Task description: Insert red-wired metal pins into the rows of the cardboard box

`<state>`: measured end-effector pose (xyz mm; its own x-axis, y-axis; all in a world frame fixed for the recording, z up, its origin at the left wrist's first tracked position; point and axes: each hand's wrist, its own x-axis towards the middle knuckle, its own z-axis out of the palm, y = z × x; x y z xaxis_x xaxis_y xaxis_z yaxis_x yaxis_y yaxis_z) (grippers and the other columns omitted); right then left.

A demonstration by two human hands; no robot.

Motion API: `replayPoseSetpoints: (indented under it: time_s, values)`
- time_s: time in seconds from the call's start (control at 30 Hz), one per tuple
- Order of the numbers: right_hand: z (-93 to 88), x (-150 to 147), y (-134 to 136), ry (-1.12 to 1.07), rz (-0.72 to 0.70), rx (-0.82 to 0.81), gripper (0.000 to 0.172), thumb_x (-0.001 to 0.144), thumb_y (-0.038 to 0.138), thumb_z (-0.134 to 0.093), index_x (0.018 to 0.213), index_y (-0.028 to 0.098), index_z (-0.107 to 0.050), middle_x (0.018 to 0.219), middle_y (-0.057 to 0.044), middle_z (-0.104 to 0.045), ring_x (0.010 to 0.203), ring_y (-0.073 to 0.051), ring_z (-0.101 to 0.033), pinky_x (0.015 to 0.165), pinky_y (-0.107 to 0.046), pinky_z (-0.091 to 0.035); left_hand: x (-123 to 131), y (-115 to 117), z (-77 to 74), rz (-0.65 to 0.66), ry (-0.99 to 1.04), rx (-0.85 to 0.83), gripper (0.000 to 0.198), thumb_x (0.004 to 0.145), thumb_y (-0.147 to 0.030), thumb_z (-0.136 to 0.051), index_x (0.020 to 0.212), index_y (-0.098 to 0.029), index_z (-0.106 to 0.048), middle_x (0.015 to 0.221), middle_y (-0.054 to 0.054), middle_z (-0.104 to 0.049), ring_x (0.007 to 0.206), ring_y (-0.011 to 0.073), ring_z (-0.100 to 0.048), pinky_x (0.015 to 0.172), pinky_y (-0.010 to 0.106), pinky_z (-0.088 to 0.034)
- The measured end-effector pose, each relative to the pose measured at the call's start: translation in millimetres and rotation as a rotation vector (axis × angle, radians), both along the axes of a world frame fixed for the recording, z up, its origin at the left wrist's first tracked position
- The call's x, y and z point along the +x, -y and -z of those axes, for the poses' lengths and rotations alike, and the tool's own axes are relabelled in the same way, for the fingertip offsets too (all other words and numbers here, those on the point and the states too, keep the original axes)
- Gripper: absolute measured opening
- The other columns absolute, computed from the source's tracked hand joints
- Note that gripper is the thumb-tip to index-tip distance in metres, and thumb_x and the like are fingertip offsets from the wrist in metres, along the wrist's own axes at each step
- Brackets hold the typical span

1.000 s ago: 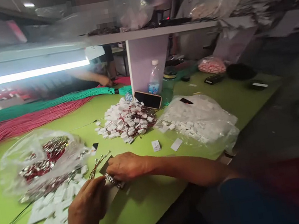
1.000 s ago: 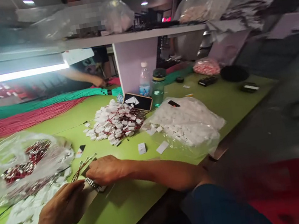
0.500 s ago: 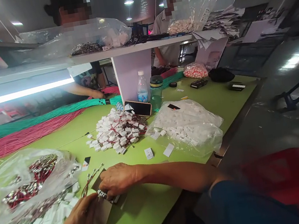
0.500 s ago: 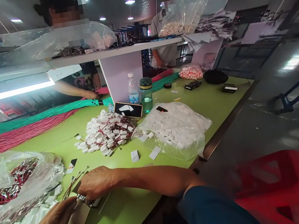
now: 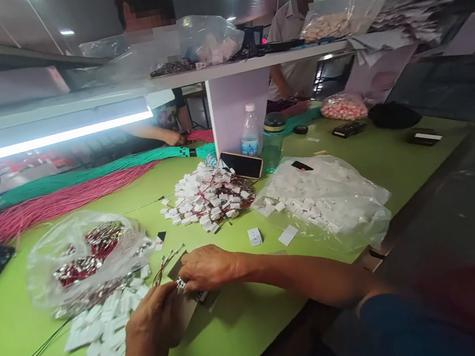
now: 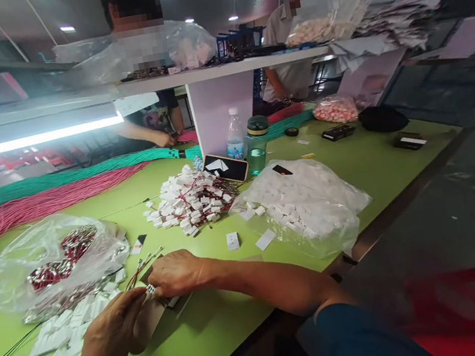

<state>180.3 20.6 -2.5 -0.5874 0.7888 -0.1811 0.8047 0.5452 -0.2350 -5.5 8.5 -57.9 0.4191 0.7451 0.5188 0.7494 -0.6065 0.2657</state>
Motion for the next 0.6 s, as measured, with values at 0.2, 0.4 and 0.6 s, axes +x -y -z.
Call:
replayPoseSetpoints:
  time_s: [0.2,0.4,0.6]
  values:
    - [-3.2,-2,0,-0.022,0.036,-0.017,0.023,0.085,0.029,-0.044,0.085,0.022,-0.066,0.093,-0.004,-0.070,0.082,-0.021,-0.065,0.060,-0.027,-0.045,-5,-1,0.6,-0.002,-0.057,-0.069,0.023,0.084,-0.029,-0.047,0.085,-0.025,-0.069,0.078,-0.002,-0.073,0.064,0.0130,-0.067,0.057,0.017,-0.051]
    - [3.6,-5,6,-0.031,0.052,0.050,0.025,0.087,0.027,-0.041,0.090,0.020,-0.064,0.098,-0.007,-0.068,0.085,-0.022,-0.064,0.061,-0.029,-0.044,1,5,-5.6,-0.003,0.026,-0.066,0.024,0.084,-0.026,-0.044,0.084,-0.024,-0.068,0.081,0.000,-0.073,0.070,0.0146,-0.068,0.063,0.019,-0.052]
    - [9.7,-2,8,-0.081,0.066,0.128,0.022,0.090,0.024,-0.041,0.100,0.021,-0.060,0.100,-0.004,-0.066,0.088,-0.018,-0.061,0.066,-0.025,-0.043,7,9,-7.9,-0.060,0.092,-0.092,0.024,0.086,-0.024,-0.044,0.080,-0.022,-0.067,0.078,0.001,-0.072,0.068,0.0146,-0.067,0.061,0.021,-0.050]
